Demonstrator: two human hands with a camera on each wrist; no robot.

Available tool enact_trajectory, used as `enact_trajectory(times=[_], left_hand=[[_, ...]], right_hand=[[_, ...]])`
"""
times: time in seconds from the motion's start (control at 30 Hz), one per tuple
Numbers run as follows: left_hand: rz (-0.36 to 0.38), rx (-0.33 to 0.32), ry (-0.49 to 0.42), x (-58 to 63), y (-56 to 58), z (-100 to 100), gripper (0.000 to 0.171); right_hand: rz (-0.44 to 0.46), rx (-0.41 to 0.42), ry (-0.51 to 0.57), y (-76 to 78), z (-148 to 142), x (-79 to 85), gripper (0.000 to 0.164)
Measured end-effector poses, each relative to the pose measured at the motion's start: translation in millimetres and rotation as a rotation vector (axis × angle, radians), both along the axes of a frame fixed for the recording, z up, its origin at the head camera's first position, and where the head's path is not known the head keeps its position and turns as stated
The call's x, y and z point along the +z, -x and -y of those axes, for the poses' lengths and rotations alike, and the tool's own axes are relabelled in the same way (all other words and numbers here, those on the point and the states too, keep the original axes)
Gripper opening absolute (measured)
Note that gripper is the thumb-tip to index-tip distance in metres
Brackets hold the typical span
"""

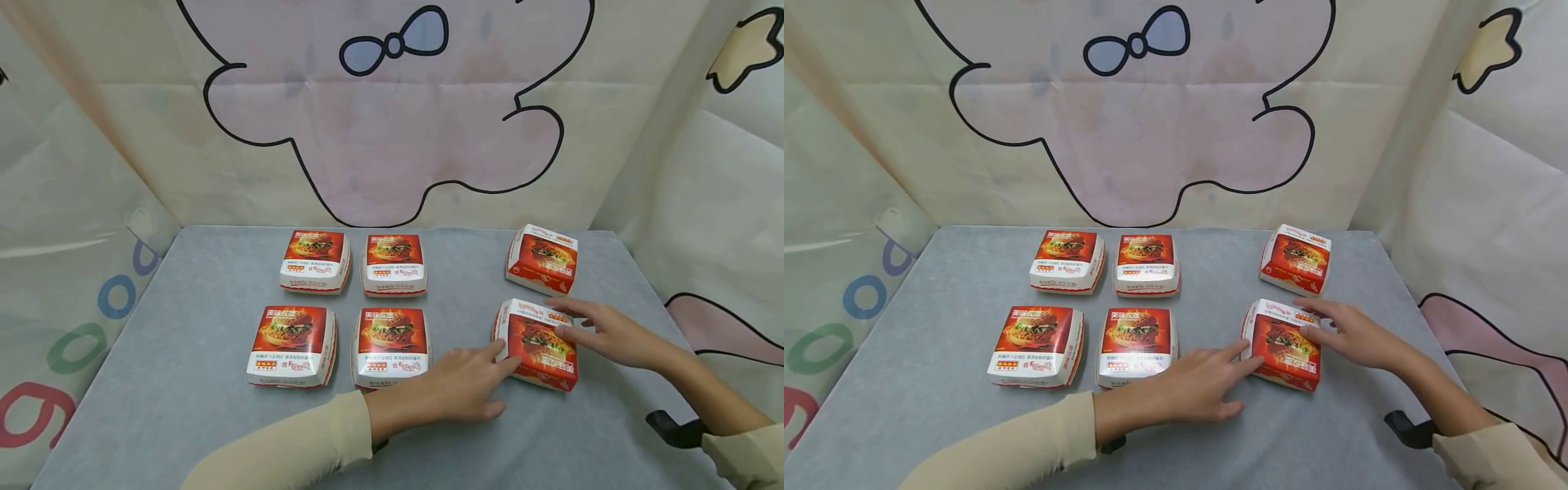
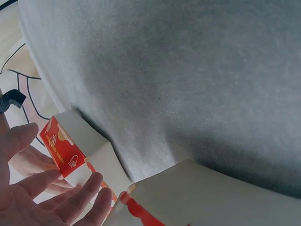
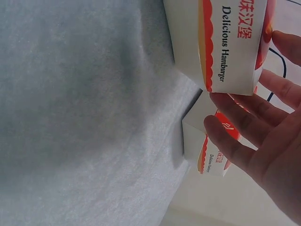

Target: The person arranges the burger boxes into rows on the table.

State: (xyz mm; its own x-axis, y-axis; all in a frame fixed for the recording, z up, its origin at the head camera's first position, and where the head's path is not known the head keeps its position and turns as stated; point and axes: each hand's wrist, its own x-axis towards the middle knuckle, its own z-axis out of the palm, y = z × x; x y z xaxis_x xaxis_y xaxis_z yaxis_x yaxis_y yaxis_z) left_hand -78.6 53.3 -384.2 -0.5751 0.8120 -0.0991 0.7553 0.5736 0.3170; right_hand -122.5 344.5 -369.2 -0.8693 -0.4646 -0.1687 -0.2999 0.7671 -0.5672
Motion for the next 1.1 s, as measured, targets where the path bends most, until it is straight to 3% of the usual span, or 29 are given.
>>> enact_trajectory(times=[0.33,0.63,0.83,1.1], left_hand=[[-0.157,0.029,0.008,0.6,-2.7,-1,0.052],[-0.060,0.029,0.053,3.2,-1.0,0,0.064],[-0.085,0.046,0.069,2.2,-1.5,0,0.060],[-0.125,0.053,0.067,1.6,-1.7,0,0.052]], right_hand=[[-0.016,-0.019,-0.005,-2.8,8,0.2,0.053],[-0.043,-0.014,-0.044,-4.4,15,1.5,0.055],[-0.036,0.002,-0.072,-1.0,17,5.1,0.059],[-0.065,0.069,0.013,11.9,22,10.8,0.058]])
